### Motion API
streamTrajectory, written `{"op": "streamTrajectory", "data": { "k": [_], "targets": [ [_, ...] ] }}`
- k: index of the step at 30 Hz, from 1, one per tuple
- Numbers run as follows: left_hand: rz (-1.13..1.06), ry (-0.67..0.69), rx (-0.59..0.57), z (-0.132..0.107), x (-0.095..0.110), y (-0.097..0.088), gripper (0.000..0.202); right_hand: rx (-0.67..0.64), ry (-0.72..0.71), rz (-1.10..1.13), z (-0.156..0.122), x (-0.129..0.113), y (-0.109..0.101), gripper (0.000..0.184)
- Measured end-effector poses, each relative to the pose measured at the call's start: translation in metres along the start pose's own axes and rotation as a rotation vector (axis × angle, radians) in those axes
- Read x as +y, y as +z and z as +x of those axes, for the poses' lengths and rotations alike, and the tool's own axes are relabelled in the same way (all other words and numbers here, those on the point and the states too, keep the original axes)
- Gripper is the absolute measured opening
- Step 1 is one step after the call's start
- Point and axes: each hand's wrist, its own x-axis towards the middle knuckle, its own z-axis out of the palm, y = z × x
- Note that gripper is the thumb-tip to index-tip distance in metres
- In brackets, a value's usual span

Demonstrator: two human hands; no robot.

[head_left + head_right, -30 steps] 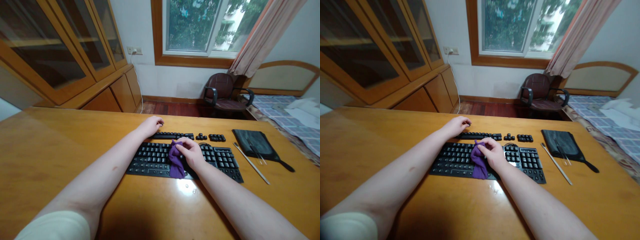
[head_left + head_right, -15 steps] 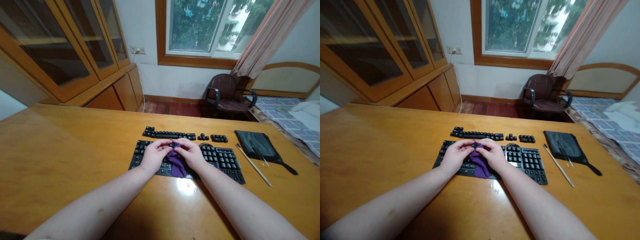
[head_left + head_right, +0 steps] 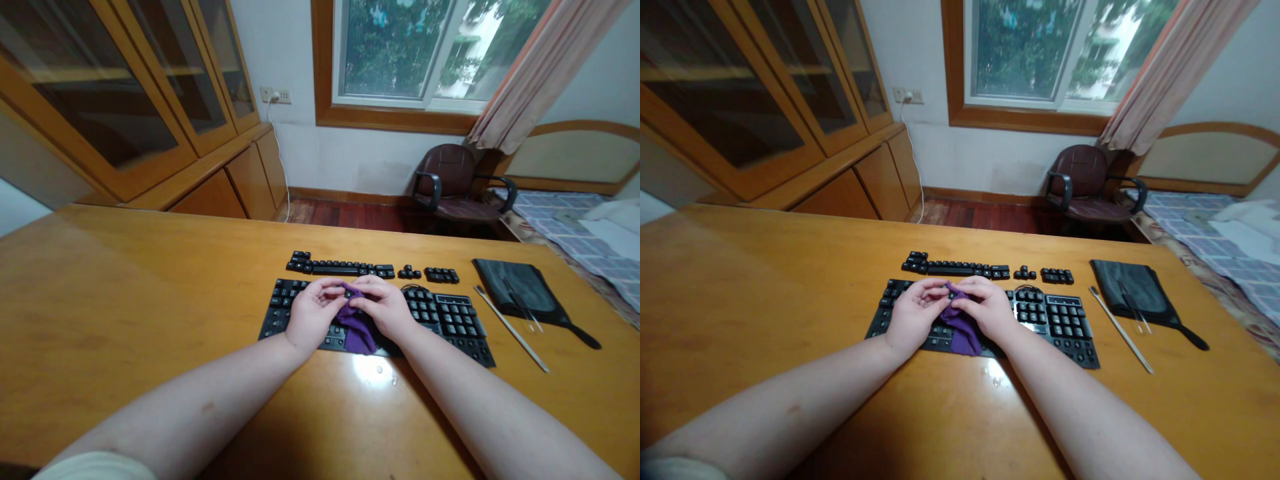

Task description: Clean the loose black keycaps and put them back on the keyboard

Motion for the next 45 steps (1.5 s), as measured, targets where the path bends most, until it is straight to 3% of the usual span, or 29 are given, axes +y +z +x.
{"op": "streamTrajectory", "data": {
  "k": [5, 9, 13, 17, 22, 26, 33, 35, 40, 45],
  "targets": [
    [0.031, -0.031, -0.020, -0.0009, -0.0019, -0.0001, 0.028, 0.069, -0.018, -0.002, 0.0007, 0.0014, -0.0002, 0.006],
    [0.043, -0.019, -0.020, -0.0004, -0.0025, -0.0006, 0.028, 0.067, -0.012, -0.029, 0.0009, -0.0012, -0.0014, 0.007],
    [0.049, 0.017, -0.003, 0.0001, -0.0036, -0.0010, 0.027, 0.019, -0.023, -0.001, 0.0011, -0.0035, -0.0011, 0.021],
    [0.036, 0.066, -0.014, 0.0000, -0.0044, 0.0002, 0.025, 0.072, -0.006, 0.007, 0.0015, -0.0009, -0.0011, 0.006],
    [0.059, 0.100, -0.022, 0.0009, -0.0018, 0.0009, 0.021, 0.152, 0.057, 0.009, 0.0013, 0.0009, -0.0008, 0.006],
    [0.076, 0.124, -0.053, 0.0018, -0.0021, -0.0013, 0.017, 0.168, 0.084, 0.043, 0.0013, -0.0001, -0.0010, 0.009],
    [0.078, 0.124, -0.196, 0.0015, -0.0008, -0.0026, 0.031, 0.141, 0.089, 0.086, 0.0027, 0.0006, -0.0012, 0.010],
    [0.074, 0.135, -0.178, 0.0019, 0.0001, -0.0023, 0.032, 0.145, 0.083, 0.084, 0.0025, 0.0004, -0.0015, 0.010],
    [0.041, 0.194, 0.007, 0.0053, -0.0008, -0.0037, 0.028, 0.101, 0.030, 0.068, 0.0003, -0.0002, -0.0044, 0.012],
    [0.102, 0.234, -0.020, 0.0062, 0.0009, -0.0063, 0.016, 0.001, -0.010, 0.059, -0.0006, -0.0011, -0.0041, 0.013]
  ]
}}
